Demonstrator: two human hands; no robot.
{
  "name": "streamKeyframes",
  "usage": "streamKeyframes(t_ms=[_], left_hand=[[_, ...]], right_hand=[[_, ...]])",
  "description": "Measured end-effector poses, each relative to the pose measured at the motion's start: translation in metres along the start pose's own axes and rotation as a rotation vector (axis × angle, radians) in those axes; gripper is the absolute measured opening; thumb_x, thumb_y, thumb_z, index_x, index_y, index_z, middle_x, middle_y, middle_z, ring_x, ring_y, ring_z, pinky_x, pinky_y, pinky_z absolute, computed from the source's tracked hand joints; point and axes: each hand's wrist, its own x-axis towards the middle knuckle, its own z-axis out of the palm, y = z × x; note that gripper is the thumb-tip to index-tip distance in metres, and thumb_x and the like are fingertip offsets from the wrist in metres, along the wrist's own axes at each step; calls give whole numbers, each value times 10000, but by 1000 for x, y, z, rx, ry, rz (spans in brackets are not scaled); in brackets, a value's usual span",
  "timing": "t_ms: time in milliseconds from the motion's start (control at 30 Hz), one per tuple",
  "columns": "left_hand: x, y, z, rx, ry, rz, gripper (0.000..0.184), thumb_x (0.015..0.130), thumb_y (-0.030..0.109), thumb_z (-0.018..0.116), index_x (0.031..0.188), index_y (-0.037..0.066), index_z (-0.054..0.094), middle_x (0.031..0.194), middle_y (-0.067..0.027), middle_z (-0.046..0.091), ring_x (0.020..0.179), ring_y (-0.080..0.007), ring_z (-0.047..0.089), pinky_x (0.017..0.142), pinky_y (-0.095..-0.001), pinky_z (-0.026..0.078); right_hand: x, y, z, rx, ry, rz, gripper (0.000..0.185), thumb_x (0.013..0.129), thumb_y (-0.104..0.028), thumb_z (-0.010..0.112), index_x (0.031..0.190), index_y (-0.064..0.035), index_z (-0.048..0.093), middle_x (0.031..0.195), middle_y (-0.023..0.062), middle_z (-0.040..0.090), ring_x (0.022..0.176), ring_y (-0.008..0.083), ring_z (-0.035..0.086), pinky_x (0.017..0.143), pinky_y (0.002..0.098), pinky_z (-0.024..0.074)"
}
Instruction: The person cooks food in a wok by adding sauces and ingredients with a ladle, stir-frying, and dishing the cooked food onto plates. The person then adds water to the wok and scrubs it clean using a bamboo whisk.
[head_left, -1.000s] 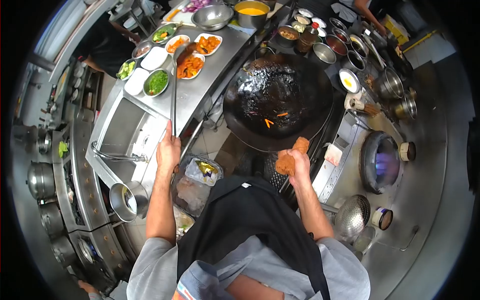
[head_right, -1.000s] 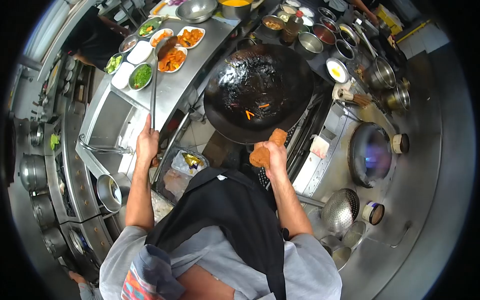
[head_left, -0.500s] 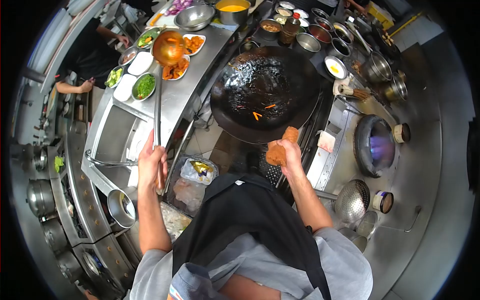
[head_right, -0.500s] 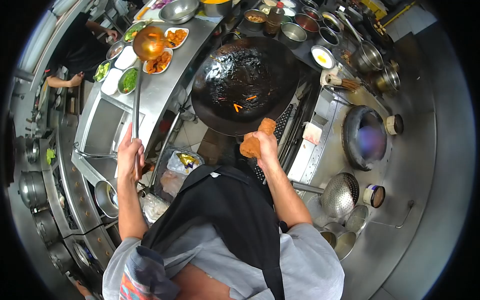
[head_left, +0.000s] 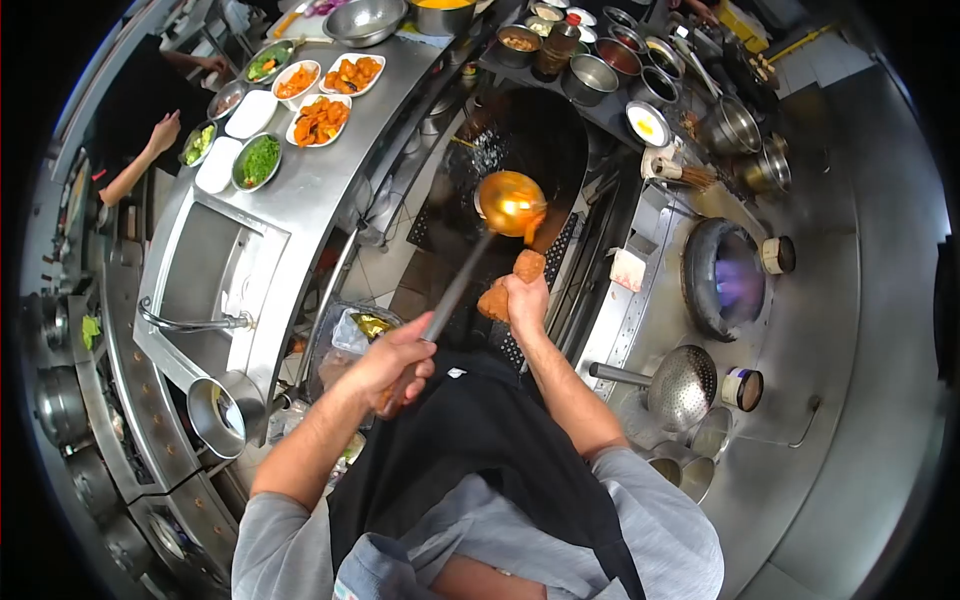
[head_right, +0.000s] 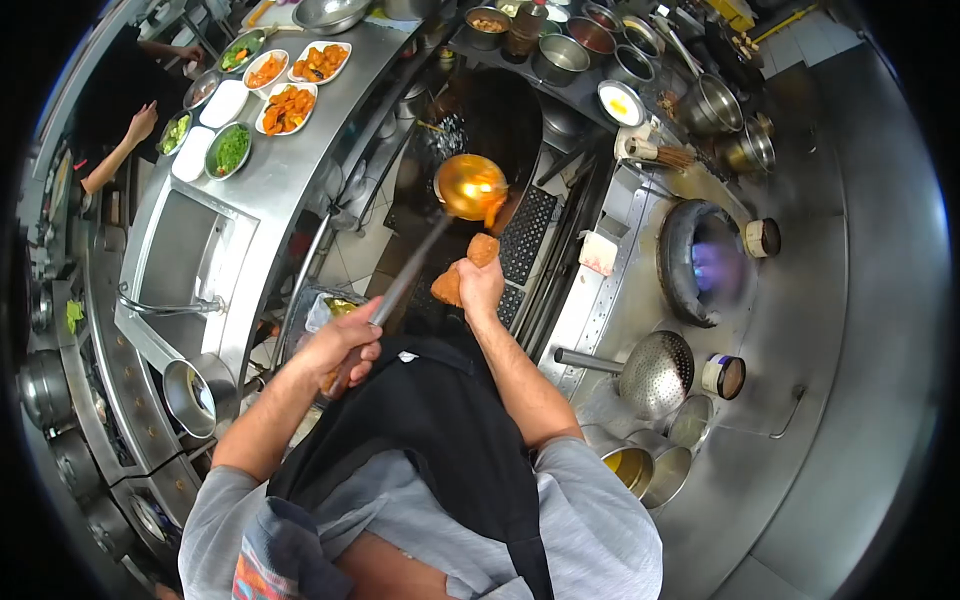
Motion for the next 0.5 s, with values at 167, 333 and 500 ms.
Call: streamKeyframes(t_ms=[167, 333, 500], left_hand=[[-2, 1, 13, -380, -349, 19, 637, 1032, 156, 461, 1606, 240, 197, 663, 15, 448, 404, -108, 436, 355, -268, 391], [-23, 23, 21, -361, -290, 134, 629, 1017, 142, 466, 1597, 222, 235, 640, -3, 427, 368, -109, 403, 343, -273, 366], [-44, 69, 12, 141, 200, 560, 763, 943, 18, 554, 1610, 163, 212, 635, -41, 528, 400, -127, 463, 374, -256, 422]], right_hand=[[11, 2, -23, 201, -90, 237, 141, 830, -48, 547, 926, 29, 615, 806, 122, 682, 723, 232, 679, 666, 355, 560], [14, -35, -53, 357, -102, 405, 223, 834, -155, 625, 951, 34, 644, 865, 150, 704, 774, 267, 697, 706, 400, 580], [15, -57, -96, 535, -99, 456, 247, 828, -212, 692, 991, -38, 626, 885, 110, 689, 784, 252, 686, 696, 402, 570]])
